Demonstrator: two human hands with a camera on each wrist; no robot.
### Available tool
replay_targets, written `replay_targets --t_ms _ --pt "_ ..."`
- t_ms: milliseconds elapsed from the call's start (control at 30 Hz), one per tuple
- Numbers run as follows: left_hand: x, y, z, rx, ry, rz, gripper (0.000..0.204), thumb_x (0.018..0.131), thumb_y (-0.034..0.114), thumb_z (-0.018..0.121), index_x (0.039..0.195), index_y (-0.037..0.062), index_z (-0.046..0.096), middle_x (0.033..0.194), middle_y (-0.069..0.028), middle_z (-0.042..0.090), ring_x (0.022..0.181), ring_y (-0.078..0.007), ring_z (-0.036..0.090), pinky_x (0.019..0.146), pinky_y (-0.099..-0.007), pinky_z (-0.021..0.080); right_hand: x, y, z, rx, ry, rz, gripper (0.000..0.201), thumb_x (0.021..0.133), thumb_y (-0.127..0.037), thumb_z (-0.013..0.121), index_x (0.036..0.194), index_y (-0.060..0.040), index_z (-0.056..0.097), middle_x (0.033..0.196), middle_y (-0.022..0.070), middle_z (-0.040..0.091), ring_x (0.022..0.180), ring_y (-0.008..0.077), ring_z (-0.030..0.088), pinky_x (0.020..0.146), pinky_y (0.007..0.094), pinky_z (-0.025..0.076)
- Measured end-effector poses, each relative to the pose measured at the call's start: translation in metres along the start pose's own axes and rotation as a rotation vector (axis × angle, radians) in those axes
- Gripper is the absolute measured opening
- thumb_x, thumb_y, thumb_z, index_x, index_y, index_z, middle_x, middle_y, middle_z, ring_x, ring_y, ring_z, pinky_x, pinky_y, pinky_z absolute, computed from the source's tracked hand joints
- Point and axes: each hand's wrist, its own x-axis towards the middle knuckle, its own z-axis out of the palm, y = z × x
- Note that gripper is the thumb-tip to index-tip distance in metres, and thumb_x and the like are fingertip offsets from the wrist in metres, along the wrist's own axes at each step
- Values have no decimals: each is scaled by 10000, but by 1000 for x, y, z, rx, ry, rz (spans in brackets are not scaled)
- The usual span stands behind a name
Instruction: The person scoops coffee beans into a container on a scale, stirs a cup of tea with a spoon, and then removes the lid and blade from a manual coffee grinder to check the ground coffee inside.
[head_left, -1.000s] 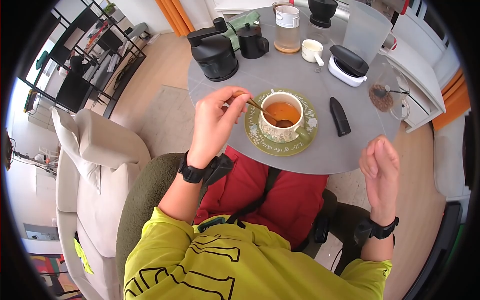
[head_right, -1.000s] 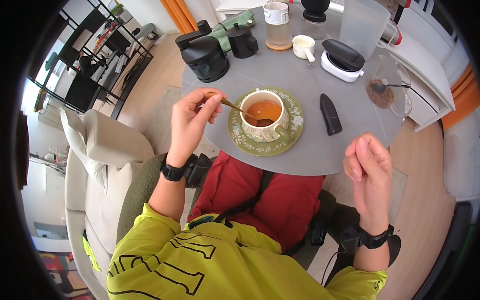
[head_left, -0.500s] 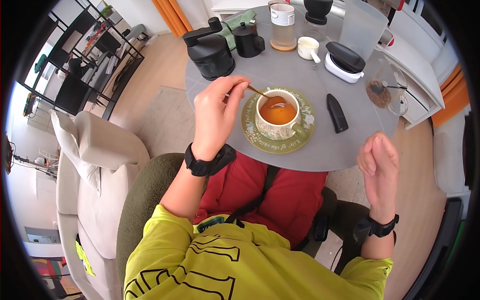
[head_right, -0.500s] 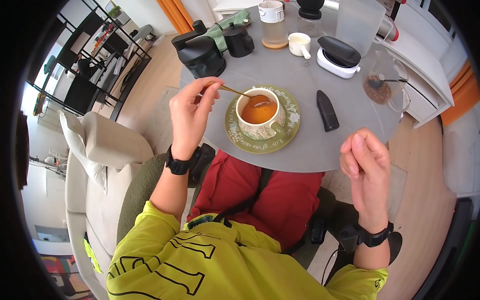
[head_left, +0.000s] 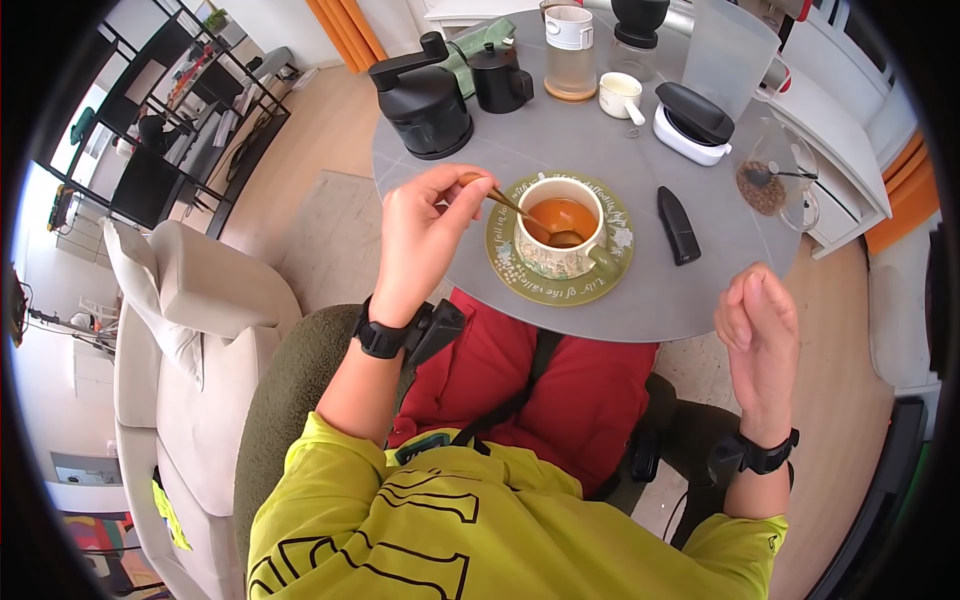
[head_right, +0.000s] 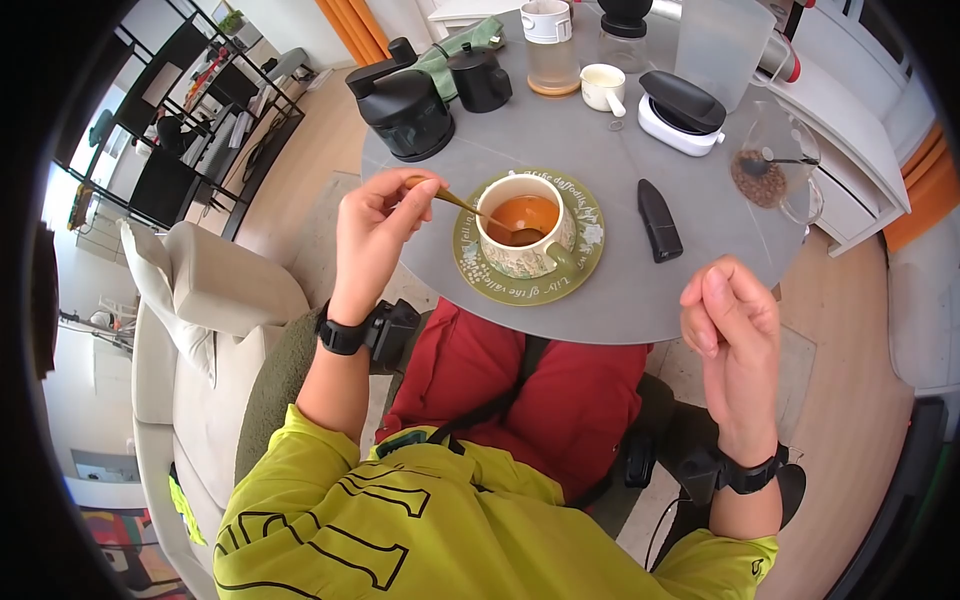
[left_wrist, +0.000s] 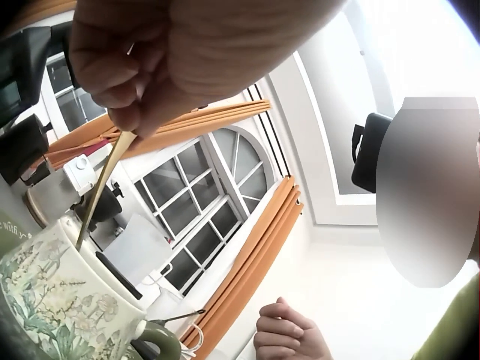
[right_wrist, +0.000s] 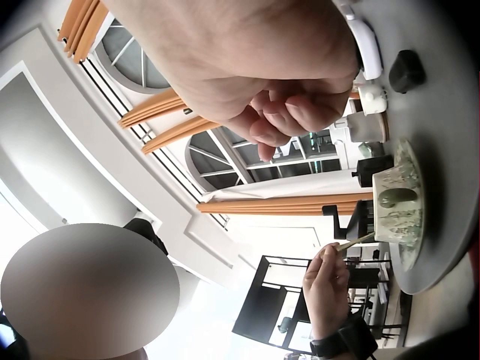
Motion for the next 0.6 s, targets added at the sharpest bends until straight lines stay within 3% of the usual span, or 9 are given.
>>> replay_targets --t_ms 133,233,300,333,400,500,533,600 --pt "3 -9 12 -143 -9 -57 134 875 77 616 945 -2 699 680 -23 643 588 -56 557 536 -217 435 0 -1 0 4 2 -3 274 996 -233 472 813 -40 537 560 -39 383 505 36 298 490 216 226" --pt "2 -8 17 -110 50 -7 138 876 71 617 963 -5 693 677 -39 640 593 -70 575 537 -214 442 -2 -1 0 1 8 2 274 995 -233 473 815 -39 541 561 -41 385 506 34 299 490 215 225" --pt "0 -5 18 95 165 163 128 907 85 609 956 8 700 700 -5 615 610 -36 538 535 -191 424 -2 -2 0 4 5 2 273 994 -233 475 817 -37 545 566 -42 389 506 31 301 490 213 225" --pt "0 -3 18 96 164 163 128 907 85 609 956 8 700 700 -5 615 610 -36 538 535 -191 424 -2 -1 -1 5 5 2 273 994 -233 475 817 -37 545 566 -42 389 506 31 301 490 213 225" --pt "-2 3 14 232 194 279 104 865 55 637 937 -4 683 755 -100 659 608 -145 613 570 -250 484 -2 0 -2 17 3 0 272 993 -232 479 817 -36 547 569 -42 392 506 30 301 489 212 224" --pt "-5 4 8 283 190 330 88 860 50 641 919 0 683 779 -106 664 611 -158 615 578 -260 491 -2 0 -1 9 6 -3 271 991 -232 482 815 -36 547 571 -42 392 505 29 300 489 211 224" --pt "-6 5 6 283 189 330 88 860 50 641 919 0 683 779 -106 664 611 -158 615 578 -260 491 -2 0 -1 9 7 -3 271 991 -232 482 815 -36 547 571 -42 392 505 29 300 489 211 224" --pt "-7 8 2 257 165 321 99 878 48 628 920 -17 689 711 -40 629 619 -71 566 552 -200 443 -2 0 -1 3 6 -1 271 991 -231 484 812 -37 547 570 -42 394 504 29 301 487 212 223"
